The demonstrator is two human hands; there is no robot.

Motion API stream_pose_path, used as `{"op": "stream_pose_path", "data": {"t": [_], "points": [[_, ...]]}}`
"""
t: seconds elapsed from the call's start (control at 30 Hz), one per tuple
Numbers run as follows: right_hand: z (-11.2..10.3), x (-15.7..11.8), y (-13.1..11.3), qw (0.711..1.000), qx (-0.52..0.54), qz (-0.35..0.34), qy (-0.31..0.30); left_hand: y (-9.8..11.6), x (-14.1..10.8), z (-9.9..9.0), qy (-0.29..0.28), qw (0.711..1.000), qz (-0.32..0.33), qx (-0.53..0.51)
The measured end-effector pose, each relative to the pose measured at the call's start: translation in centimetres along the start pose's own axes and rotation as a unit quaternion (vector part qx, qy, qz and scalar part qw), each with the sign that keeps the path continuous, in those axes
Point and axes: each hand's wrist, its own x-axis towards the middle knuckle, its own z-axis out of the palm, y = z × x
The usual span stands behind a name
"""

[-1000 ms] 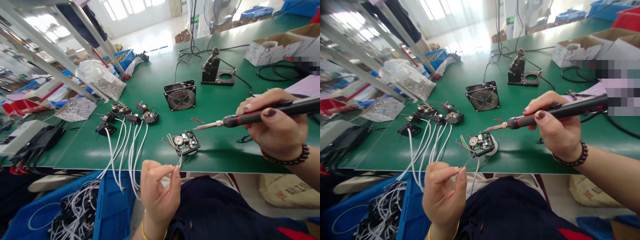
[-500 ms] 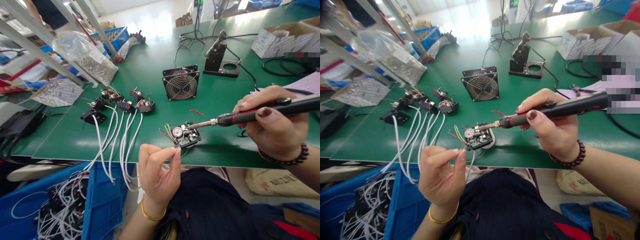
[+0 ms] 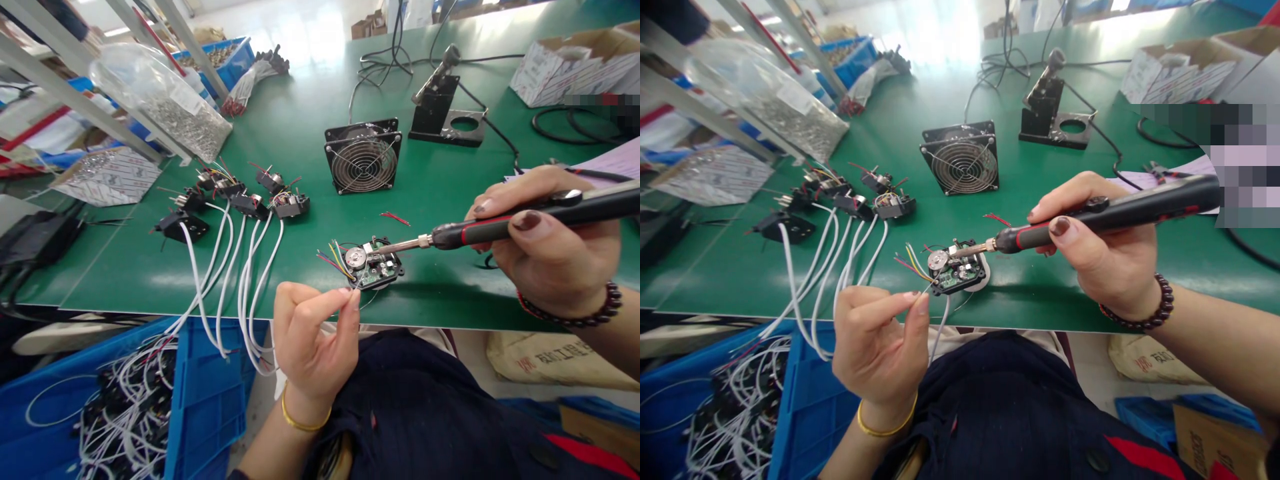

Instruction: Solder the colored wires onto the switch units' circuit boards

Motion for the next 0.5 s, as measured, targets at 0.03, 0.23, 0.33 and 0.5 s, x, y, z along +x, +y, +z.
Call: {"op": "stream_pose_path", "data": {"t": [0.03, 0.23, 0.33, 0.5], "points": [[0.03, -0.02, -0.02, 1.000, -0.001, 0.001, -0.001, -0.03, -0.01, 0.02, 0.000, 1.000, 0.000, -0.001], [0.10, 0.03, 0.11, 1.000, 0.002, -0.007, 0.000, -0.10, -0.12, 0.07, 0.001, 1.000, -0.005, -0.010], [0.04, 0.12, 0.25, 1.000, 0.001, -0.015, -0.002, -0.10, -0.10, 0.11, 0.001, 1.000, -0.002, -0.008], [-0.05, 0.12, 0.33, 1.000, 0.000, -0.019, -0.008, -0.15, -0.01, 0.19, -0.002, 1.000, -0.005, 0.001]]}}
